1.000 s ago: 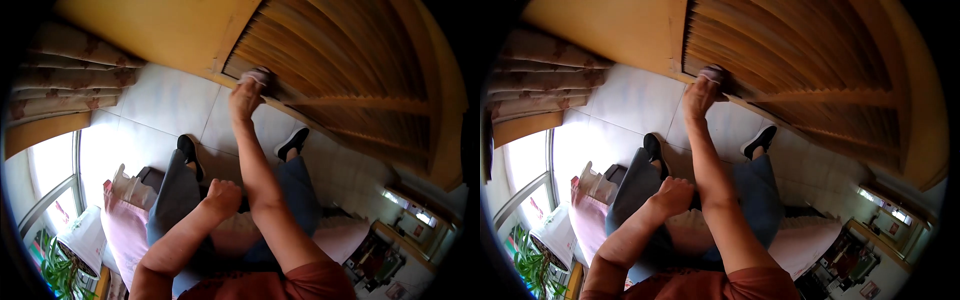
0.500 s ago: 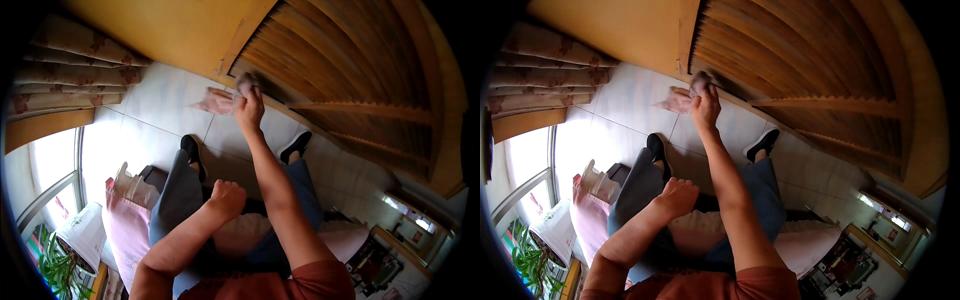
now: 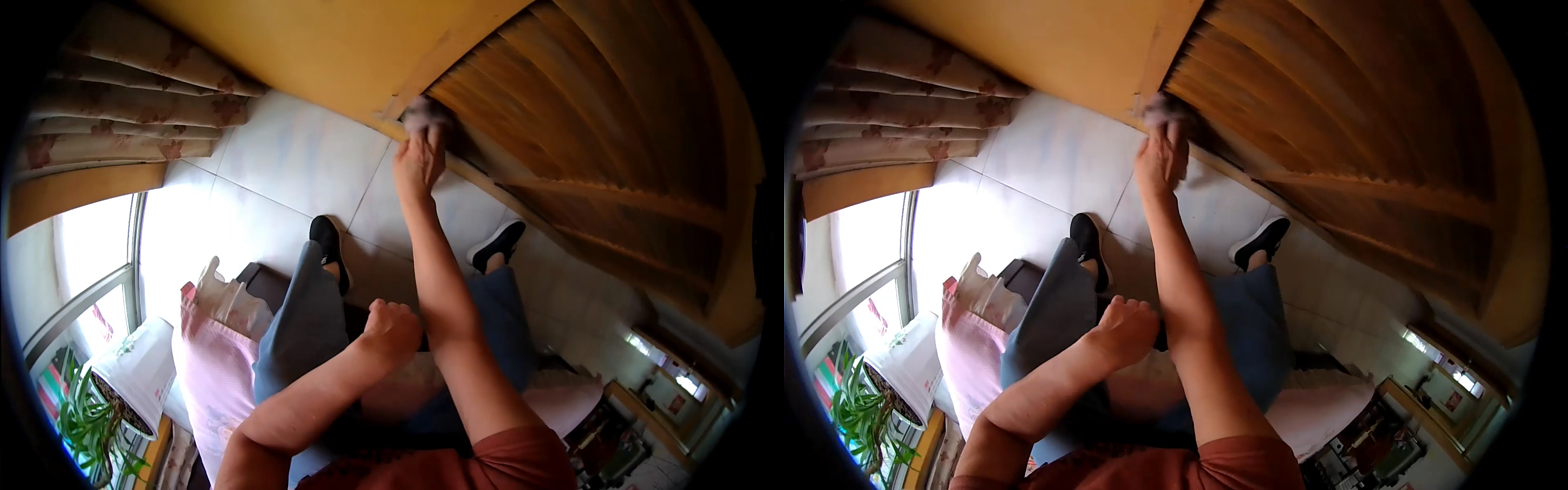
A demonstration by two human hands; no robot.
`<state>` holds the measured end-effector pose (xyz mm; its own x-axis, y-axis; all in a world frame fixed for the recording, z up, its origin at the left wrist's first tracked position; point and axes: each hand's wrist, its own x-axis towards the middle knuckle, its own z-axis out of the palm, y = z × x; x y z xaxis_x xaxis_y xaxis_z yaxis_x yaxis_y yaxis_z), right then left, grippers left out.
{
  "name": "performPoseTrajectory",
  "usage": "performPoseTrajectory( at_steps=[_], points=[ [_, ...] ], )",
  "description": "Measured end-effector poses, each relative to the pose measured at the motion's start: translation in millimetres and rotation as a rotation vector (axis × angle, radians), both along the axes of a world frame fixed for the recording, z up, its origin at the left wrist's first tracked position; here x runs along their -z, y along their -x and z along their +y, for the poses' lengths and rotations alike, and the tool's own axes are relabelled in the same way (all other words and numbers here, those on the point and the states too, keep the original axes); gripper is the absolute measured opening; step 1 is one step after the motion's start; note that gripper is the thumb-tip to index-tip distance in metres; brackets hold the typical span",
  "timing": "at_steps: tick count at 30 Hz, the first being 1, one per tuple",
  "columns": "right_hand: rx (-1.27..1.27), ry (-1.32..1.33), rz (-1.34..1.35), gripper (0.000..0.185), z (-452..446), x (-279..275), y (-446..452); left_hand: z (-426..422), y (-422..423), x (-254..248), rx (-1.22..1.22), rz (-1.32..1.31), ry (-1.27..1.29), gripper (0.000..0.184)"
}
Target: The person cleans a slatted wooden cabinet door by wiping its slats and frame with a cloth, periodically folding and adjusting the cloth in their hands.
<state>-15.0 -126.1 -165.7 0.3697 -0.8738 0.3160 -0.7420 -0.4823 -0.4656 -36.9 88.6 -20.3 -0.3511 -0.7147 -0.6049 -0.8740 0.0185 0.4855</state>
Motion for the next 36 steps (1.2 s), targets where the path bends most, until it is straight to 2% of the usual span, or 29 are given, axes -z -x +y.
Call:
performPoseTrajectory(
  at_steps=[4, 8, 9, 10, 12, 14, 15, 16, 18, 19, 22, 23, 24, 26, 27, 28, 30, 32, 33, 34, 36],
  points=[
    [0.042, 0.08, -0.15, 0.039, 2, 11, -25, 0, -5, -3, 0.019, 0.019, 0.018, 0.013],
    [0.019, 0.213, 0.288, 0.023, -16, -4, 14, 2, -4, -1, -0.043, 0.028, 0.042, 0.014],
    [0.024, 0.326, 0.345, 0.019, -22, -10, 22, 1, -4, -1, -0.036, 0.032, 0.006, 0.014],
    [0.009, 0.28, 0.3, 0.019, -21, -17, 33, 0, -5, -2, -0.03, 0.036, -0.03, 0.015],
    [0.12, 0.221, 0.472, 0.025, -17, -13, 61, -3, -7, -2, -0.046, 0.047, -0.064, 0.015],
    [0.28, 0.071, 0.443, 0.034, -8, -18, 86, -5, -11, -2, -0.053, 0.055, -0.091, 0.016],
    [0.261, 0.154, 0.379, 0.04, -10, -7, 112, -4, -13, -2, -0.075, 0.066, -0.093, 0.016],
    [0.32, 0.065, 0.482, 0.047, -13, 15, 143, -3, -13, -1, -0.095, 0.079, -0.097, 0.017],
    [0.462, -0.431, 0.16, 0.05, -6, -36, 146, -3, -14, -1, -0.078, 0.096, -0.108, 0.017],
    [0.475, -0.211, 0.411, 0.05, -2, -25, 160, -3, -14, -2, -0.074, 0.105, -0.12, 0.018],
    [0.635, -0.187, 0.428, 0.047, 0, -36, 158, -6, -14, -4, -0.056, 0.101, -0.133, 0.018],
    [0.58, -0.068, 0.377, 0.044, 1, -32, 158, -7, -15, -3, -0.053, 0.102, -0.13, 0.018],
    [0.582, -0.067, 0.378, 0.044, 1, -27, 155, -8, -15, -3, -0.049, 0.107, -0.147, 0.018],
    [0.702, -0.254, 0.412, 0.042, -1, -18, 148, -8, -15, -1, -0.042, 0.114, -0.163, 0.018],
    [0.7, -0.585, 0.388, 0.049, -5, -36, 140, -6, -15, 0, -0.03, 0.097, -0.149, 0.018],
    [0.705, -0.584, 0.391, 0.049, -3, -40, 135, -5, -14, -1, -0.017, 0.08, -0.135, 0.018],
    [0.623, -0.593, 0.307, 0.05, -1, -48, 127, -5, -16, -1, -0.021, 0.065, -0.096, 0.017],
    [0.534, -0.527, 0.167, 0.05, 14, -15, 148, -6, -20, 0, -0.032, 0.051, -0.052, 0.017],
    [0.533, -0.479, 0.119, 0.062, 27, 1, 158, -6, -24, 1, -0.056, 0.01, -0.04, 0.018],
    [0.414, -0.299, 0.037, 0.062, 41, 16, 173, -8, -28, 2, -0.08, -0.035, -0.026, 0.02],
    [0.261, -0.68, -0.42, 0.052, 60, -8, 187, -14, -32, 3, -0.136, -0.121, 0.075, 0.024]
  ],
)
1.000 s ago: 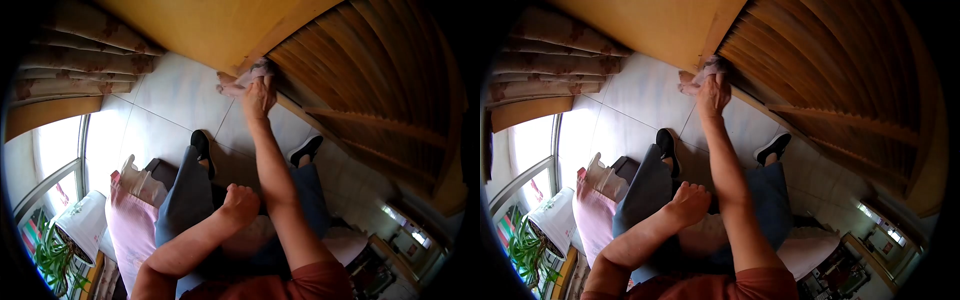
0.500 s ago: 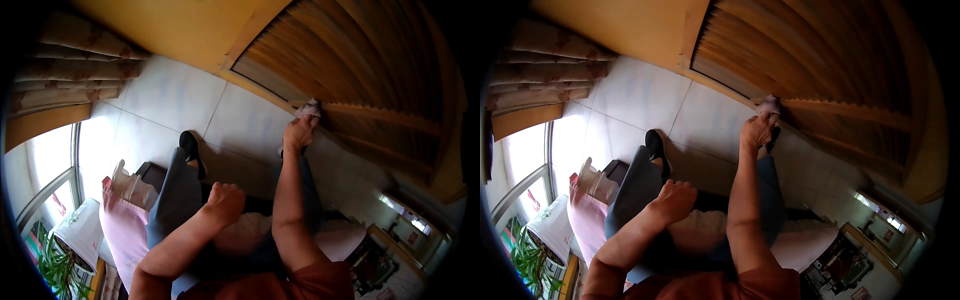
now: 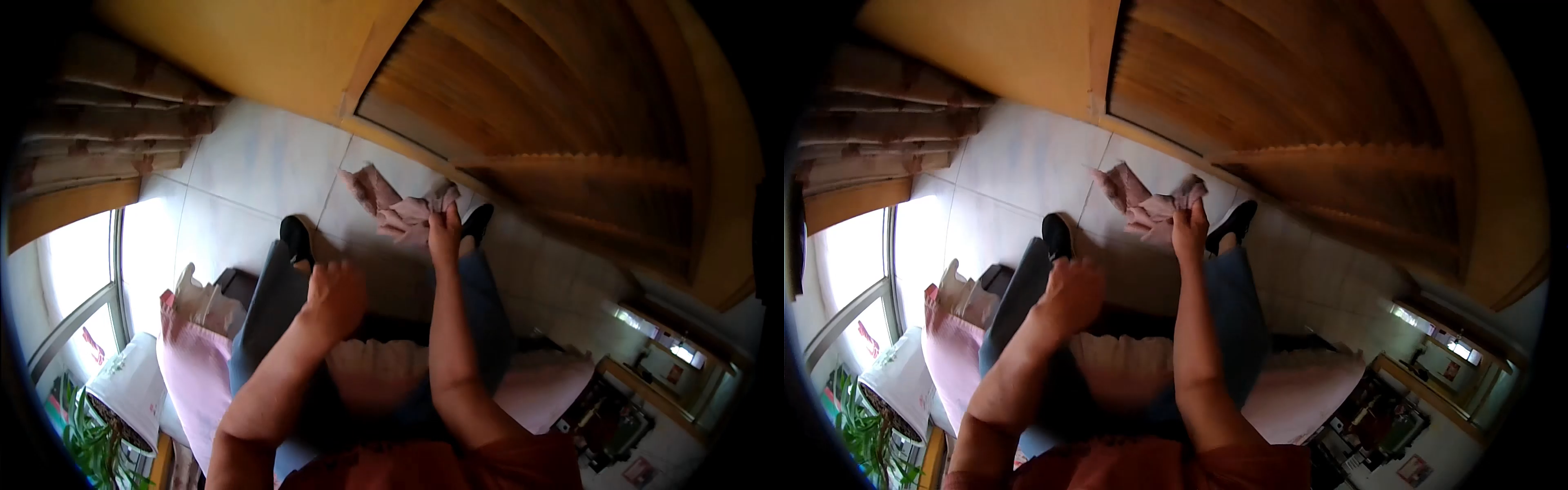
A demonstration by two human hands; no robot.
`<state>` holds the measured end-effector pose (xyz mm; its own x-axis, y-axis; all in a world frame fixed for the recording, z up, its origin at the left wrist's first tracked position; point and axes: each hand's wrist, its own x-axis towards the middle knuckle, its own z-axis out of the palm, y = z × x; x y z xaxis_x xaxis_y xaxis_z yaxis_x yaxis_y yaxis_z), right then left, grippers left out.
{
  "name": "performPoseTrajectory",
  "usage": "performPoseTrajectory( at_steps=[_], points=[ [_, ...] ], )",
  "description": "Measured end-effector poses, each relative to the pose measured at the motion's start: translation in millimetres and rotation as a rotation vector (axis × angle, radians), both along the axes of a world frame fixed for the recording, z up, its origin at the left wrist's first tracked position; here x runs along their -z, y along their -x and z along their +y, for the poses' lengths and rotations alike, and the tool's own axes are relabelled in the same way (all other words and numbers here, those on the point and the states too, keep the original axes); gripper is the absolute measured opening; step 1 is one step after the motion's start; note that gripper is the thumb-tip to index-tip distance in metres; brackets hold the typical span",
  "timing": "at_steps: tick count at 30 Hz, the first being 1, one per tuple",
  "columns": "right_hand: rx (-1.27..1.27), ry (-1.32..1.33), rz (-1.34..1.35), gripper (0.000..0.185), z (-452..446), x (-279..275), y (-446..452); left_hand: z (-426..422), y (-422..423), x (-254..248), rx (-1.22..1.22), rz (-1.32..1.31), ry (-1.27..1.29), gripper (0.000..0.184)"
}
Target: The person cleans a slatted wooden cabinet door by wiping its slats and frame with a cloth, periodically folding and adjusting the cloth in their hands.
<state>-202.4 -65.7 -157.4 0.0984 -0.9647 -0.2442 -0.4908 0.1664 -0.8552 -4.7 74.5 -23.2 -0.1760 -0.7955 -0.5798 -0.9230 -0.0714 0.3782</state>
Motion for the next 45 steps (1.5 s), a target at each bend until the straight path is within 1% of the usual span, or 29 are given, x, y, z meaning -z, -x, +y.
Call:
performPoseTrajectory(
  at_steps=[2, 3, 4, 6, 7, 8, 10, 12, 14, 15, 16, 18, 20, 22, 23, 25, 26, 28, 29, 30, 32, 33, 34, 36, 38, 40, 41, 42, 45],
  points=[
    [0.013, -0.367, -0.493, 0.05, 15, -28, 9, -12, -3, 1, -0.136, 0.039, 0.124, 0.035],
    [-0.001, -0.42, -0.609, 0.059, 20, -39, 10, -18, -5, -1, -0.24, 0.105, 0.189, 0.044],
    [-0.004, -0.413, -0.612, 0.059, 24, -51, 11, -21, -4, -4, -0.239, 0.102, 0.196, 0.044],
    [-0.137, -0.498, -0.842, 0.064, 30, -84, 9, -29, 0, -9, -0.582, 0.478, 0.337, 0.065],
    [-0.171, -0.539, -0.937, 0.069, 33, -95, 9, -33, 3, -3, -0.703, 0.713, 0.238, 0.079],
    [-0.175, -0.529, -0.939, 0.069, 33, -106, 7, -38, 2, -9, -0.697, 0.715, 0.248, 0.079],
    [-0.247, -0.496, -0.88, 0.072, 32, -127, 3, -47, 4, -24, -0.756, 1.45, -0.158, 0.075],
    [-0.278, -0.442, -0.898, 0.073, 29, -140, 3, -45, 15, -21, -0.762, 1.482, -0.161, 0.067],
    [-0.277, -0.215, -0.561, 0.069, 27, -155, 11, -45, 21, -24, -0.883, 1.366, -0.249, 0.061],
    [-0.31, -0.22, -0.523, 0.066, 22, -155, 19, -46, 20, -40, -0.925, 1.299, -0.234, 0.048],
    [-0.302, -0.218, -0.523, 0.066, 24, -155, 25, -46, 22, -33, -0.918, 1.298, -0.239, 0.048],
    [-0.19, -0.462, -0.698, 0.065, 31, -151, 39, -46, 25, -12, -1.228, 1.861, -0.447, 0.039],
    [-0.368, -0.601, -0.664, 0.068, 43, -142, 44, -49, 22, -2, -1.22, 2.064, -0.522, 0.036],
    [-0.516, -0.425, -0.384, 0.065, 56, -116, 46, -48, 22, -3, -1.323, 2.045, -0.527, 0.035],
    [-0.509, -0.435, -0.389, 0.065, 61, -113, 45, -48, 22, -4, -1.393, 2.034, -0.587, 0.035],
    [-0.06, -0.349, -0.976, 0.062, 68, -108, 44, -49, 20, -6, -1.473, 1.947, -0.578, 0.034],
    [0.04, -0.295, -1.088, 0.061, 65, -124, 36, -48, 21, 1, -1.45, 1.83, -0.431, 0.034],
    [-0.039, -0.205, -1.148, 0.068, 52, -124, 35, -47, 26, -13, -1.332, 1.424, -0.316, 0.033],
    [-0.026, -0.221, -1.148, 0.068, 51, -125, 30, -42, 30, 11, -1.157, 1.388, -0.31, 0.034],
    [-0.054, -0.209, -1.156, 0.066, 49, -126, 22, -42, 34, -5, -0.944, 1.327, -0.238, 0.033],
    [-0.072, -0.211, -1.161, 0.065, 49, -116, 12, -32, 44, 8, -0.576, 0.704, -0.032, 0.032],
    [0.039, -0.274, -1.121, 0.063, 48, -108, 9, -32, 44, -14, -0.433, 0.437, 0.043, 0.031],
    [0.149, -0.335, -1.076, 0.062, 45, -101, 6, -30, 42, -15, -0.436, 0.436, 0.032, 0.031],
    [0.209, -0.419, -0.559, 0.054, 19, -111, -13, -26, 36, -12, -0.184, 0.135, -0.017, 0.03],
    [0.36, -0.132, -0.661, 0.047, 5, -62, 0, -21, 30, -5, -0.21, 0.154, -0.024, 0.029],
    [0.167, 0.029, -0.65, 0.046, -21, -39, 22, -18, 27, -3, -0.277, 0.278, 0.107, 0.025],
    [0.14, 0.091, -0.409, 0.048, -34, -26, 29, -18, 27, -4, -0.279, 0.28, 0.101, 0.025],
    [0.14, 0.086, -0.406, 0.048, -44, -22, 27, -20, 28, -7, -0.281, 0.274, 0.054, 0.024],
    [0.17, 0.348, 0.011, 0.048, -66, -18, 15, -25, 27, -15, -0.261, 0.281, -0.023, 0.022]
  ],
)
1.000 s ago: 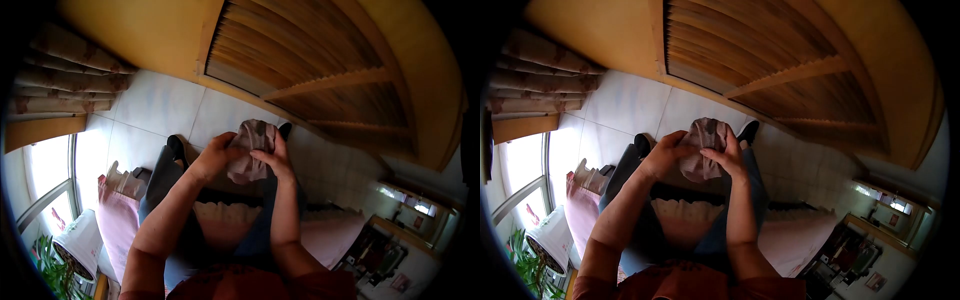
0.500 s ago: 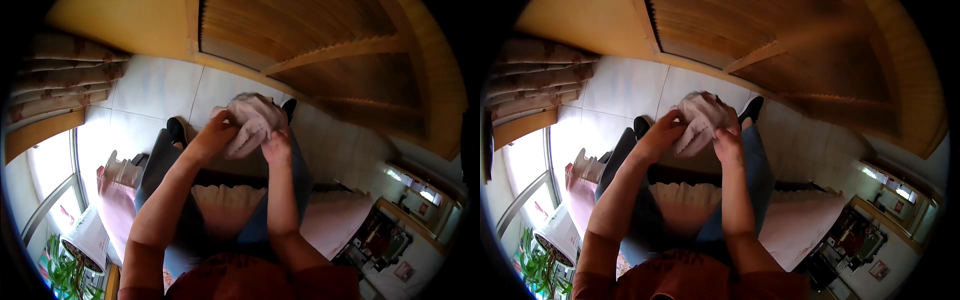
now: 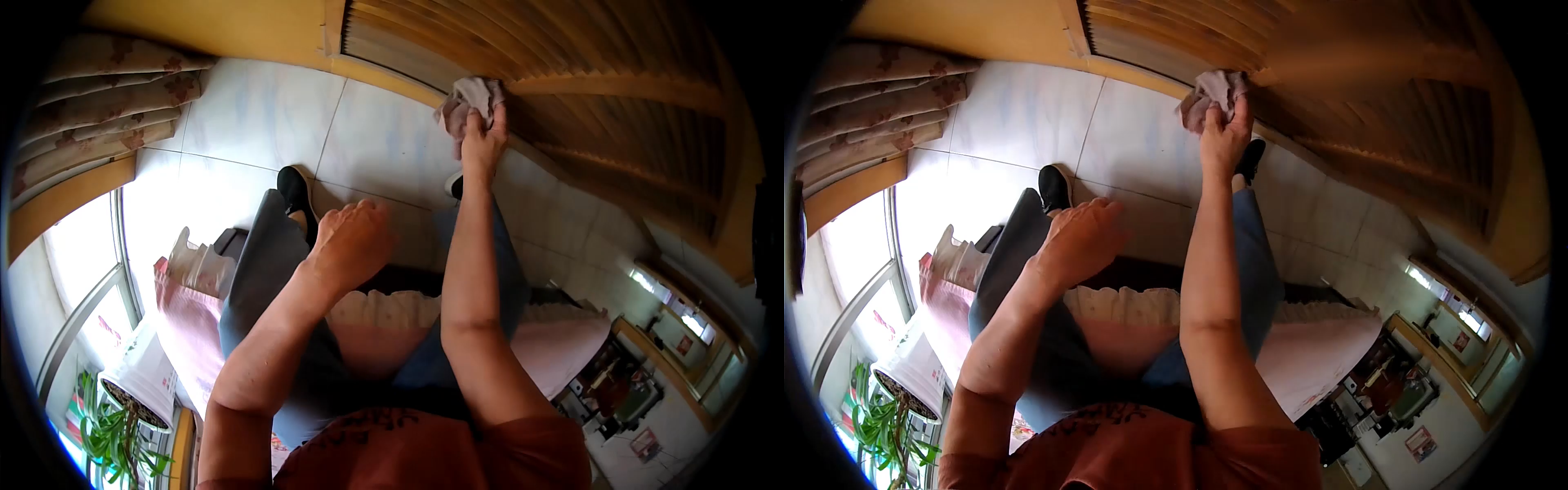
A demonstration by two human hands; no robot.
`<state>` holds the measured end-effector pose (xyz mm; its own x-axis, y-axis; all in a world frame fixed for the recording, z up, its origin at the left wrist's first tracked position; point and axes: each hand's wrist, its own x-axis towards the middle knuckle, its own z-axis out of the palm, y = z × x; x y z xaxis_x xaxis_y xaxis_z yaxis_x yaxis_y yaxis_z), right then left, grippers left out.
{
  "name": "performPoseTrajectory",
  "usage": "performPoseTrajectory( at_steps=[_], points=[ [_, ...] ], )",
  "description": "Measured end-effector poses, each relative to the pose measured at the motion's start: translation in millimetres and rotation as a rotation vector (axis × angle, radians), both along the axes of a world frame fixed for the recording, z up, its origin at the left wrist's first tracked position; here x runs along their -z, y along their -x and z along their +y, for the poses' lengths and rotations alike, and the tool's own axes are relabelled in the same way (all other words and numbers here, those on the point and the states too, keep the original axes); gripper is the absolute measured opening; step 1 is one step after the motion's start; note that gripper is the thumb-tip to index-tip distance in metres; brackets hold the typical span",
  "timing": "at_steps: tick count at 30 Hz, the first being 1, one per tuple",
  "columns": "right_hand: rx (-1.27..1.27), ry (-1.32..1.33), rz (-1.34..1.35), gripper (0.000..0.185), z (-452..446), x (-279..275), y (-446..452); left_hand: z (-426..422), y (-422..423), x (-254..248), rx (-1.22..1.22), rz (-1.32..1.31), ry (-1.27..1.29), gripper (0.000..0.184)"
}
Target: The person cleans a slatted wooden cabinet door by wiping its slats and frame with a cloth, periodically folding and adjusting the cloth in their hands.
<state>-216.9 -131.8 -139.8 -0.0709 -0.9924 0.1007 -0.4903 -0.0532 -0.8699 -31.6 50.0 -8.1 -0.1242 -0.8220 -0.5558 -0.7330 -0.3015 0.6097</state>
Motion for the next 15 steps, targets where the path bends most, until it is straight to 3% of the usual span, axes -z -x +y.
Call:
performPoseTrajectory(
  at_steps=[3, 4, 5, 7, 9, 11, 13, 15],
  points=[
    [0.115, 0.195, -0.056, 0.05, -16, 30, -13, 2, -2, 0, 0.058, 0.017, -0.039, 0.021],
    [0.163, 0.15, -0.291, 0.046, -22, 52, -21, 3, -3, 1, 0.09, 0.015, -0.052, 0.02],
    [0.214, 0.226, -0.262, 0.044, -22, 50, -42, 3, -4, 1, 0.087, 0.014, -0.05, 0.02],
    [0.213, -0.005, -0.59, 0.047, -14, 39, -74, 6, -5, -1, 0.073, 0.034, -0.026, 0.021],
    [-0.085, -0.126, -0.526, 0.048, 2, 19, -109, 5, -5, -2, 0.091, 0.035, -0.032, 0.022],
    [-0.259, 0.324, 0.354, 0.057, 7, 16, -125, 5, -5, -4, 0.11, 0.037, -0.028, 0.023],
    [-0.107, 0.326, 0.284, 0.062, 3, 6, -116, 4, -8, -2, 0.12, 0.028, -0.057, 0.023],
    [-0.047, 0.416, 0.414, 0.061, 1, 7, -92, 5, -9, -2, 0.116, 0.011, -0.038, 0.023]
  ],
)
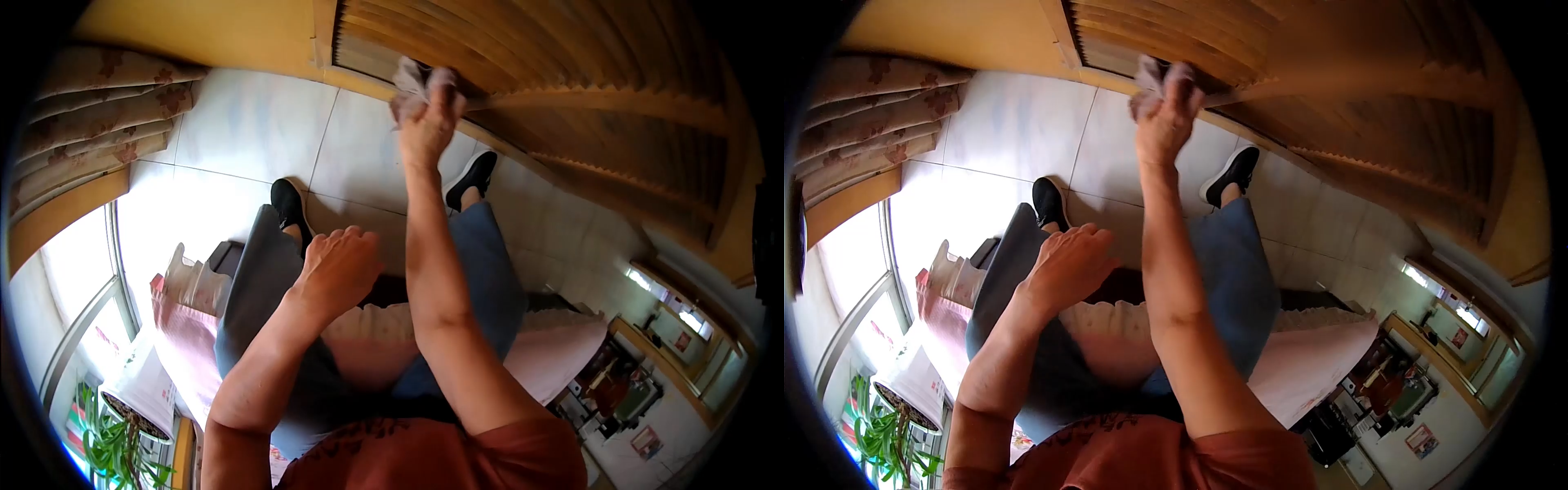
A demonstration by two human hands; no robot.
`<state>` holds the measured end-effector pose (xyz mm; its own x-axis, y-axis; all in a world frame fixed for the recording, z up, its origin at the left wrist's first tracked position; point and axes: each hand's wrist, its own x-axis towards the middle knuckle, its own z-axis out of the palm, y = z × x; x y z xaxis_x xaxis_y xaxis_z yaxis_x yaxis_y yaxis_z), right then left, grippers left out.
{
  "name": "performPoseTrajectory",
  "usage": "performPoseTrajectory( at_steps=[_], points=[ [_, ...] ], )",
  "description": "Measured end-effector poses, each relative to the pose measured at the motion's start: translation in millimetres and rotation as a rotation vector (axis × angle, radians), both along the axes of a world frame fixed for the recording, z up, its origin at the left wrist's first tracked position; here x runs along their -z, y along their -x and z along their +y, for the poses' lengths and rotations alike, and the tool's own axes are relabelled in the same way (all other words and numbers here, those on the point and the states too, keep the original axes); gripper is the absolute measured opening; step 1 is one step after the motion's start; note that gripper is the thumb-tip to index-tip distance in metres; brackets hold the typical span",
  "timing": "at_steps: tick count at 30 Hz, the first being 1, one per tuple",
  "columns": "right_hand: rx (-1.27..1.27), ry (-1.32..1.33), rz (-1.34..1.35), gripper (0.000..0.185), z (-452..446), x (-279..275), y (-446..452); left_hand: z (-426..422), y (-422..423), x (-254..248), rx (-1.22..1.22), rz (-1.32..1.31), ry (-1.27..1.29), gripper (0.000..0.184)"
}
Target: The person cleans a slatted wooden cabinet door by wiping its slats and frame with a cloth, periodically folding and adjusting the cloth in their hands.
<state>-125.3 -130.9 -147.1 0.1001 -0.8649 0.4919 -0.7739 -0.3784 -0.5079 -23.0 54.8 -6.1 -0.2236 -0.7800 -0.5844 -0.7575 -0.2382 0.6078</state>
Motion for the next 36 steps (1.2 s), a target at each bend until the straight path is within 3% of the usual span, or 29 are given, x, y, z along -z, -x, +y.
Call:
performPoseTrajectory(
  at_steps=[1, 3, 4, 7, 9, 10, 12, 13, 14, 17, 18, 19, 20, 24, 26, 28, 29, 36],
  points=[
    [0.126, -0.068, -0.027, 0.058, 4, 3, 12, 1, 0, 0, 0.002, -0.018, 0.015, 0.023],
    [0.116, -0.344, -0.477, 0.051, -12, 52, 71, 2, 2, 0, 0.014, -0.029, 0.003, 0.023],
    [0.156, -0.1, -0.084, 0.05, 5, 4, 62, 3, 2, -1, 0.032, -0.038, -0.012, 0.023],
    [0.161, -0.045, 0.059, 0.047, 0, 21, 70, 4, 3, -1, 0.031, -0.013, -0.026, 0.025],
    [0.013, -0.158, -0.639, 0.057, -12, 27, 51, 4, 2, -3, 0.048, -0.023, -0.049, 0.026],
    [0.005, -0.16, -0.642, 0.057, -11, 31, 39, 4, 1, -4, 0.076, -0.031, -0.069, 0.026],
    [-0.053, -0.335, -1.576, 0.061, -5, 8, -13, 13, 2, 2, 0.102, -0.07, -0.049, 0.025],
    [-0.036, -0.409, -1.574, 0.072, -13, 1, -34, 17, 2, 5, 0.133, -0.106, -0.03, 0.023],
    [-0.137, -0.356, -1.575, 0.07, -9, 18, -55, 18, 1, 4, 0.13, -0.108, -0.03, 0.023],
    [-0.086, -0.471, -1.708, 0.072, 0, 6, -125, 22, -6, 6, 0.198, -0.097, -0.155, 0.017],
    [-0.065, -0.553, -1.696, 0.073, 7, 1, -140, 25, -10, 7, 0.169, -0.153, -0.101, 0.016],
    [-0.211, -0.68, -1.569, 0.073, 13, -4, -152, 27, -14, 8, 0.14, -0.21, -0.047, 0.015],
    [-0.24, -0.605, -1.414, 0.067, 13, 21, -174, 29, -17, 9, 0.112, -0.265, 0.008, 0.014],
    [-0.253, -0.352, -0.977, 0.057, 10, 28, -171, 23, -18, 7, 0.109, -0.248, -0.13, 0.017],
    [-0.296, -0.17, -0.539, 0.054, 7, 24, -137, 29, -10, 10, 0.095, -0.161, -0.004, 0.026],
    [-0.243, -0.234, -0.118, 0.05, 2, 29, -105, 26, -7, 8, 0.149, -0.09, -0.04, 0.032],
    [-0.256, -0.123, -0.087, 0.045, -2, 27, -96, 26, -7, 6, 0.152, -0.085, -0.054, 0.03],
    [-0.311, -0.052, 0.344, 0.052, -6, 17, -96, 26, -7, 7, 0.137, -0.077, -0.07, 0.026]
  ],
)
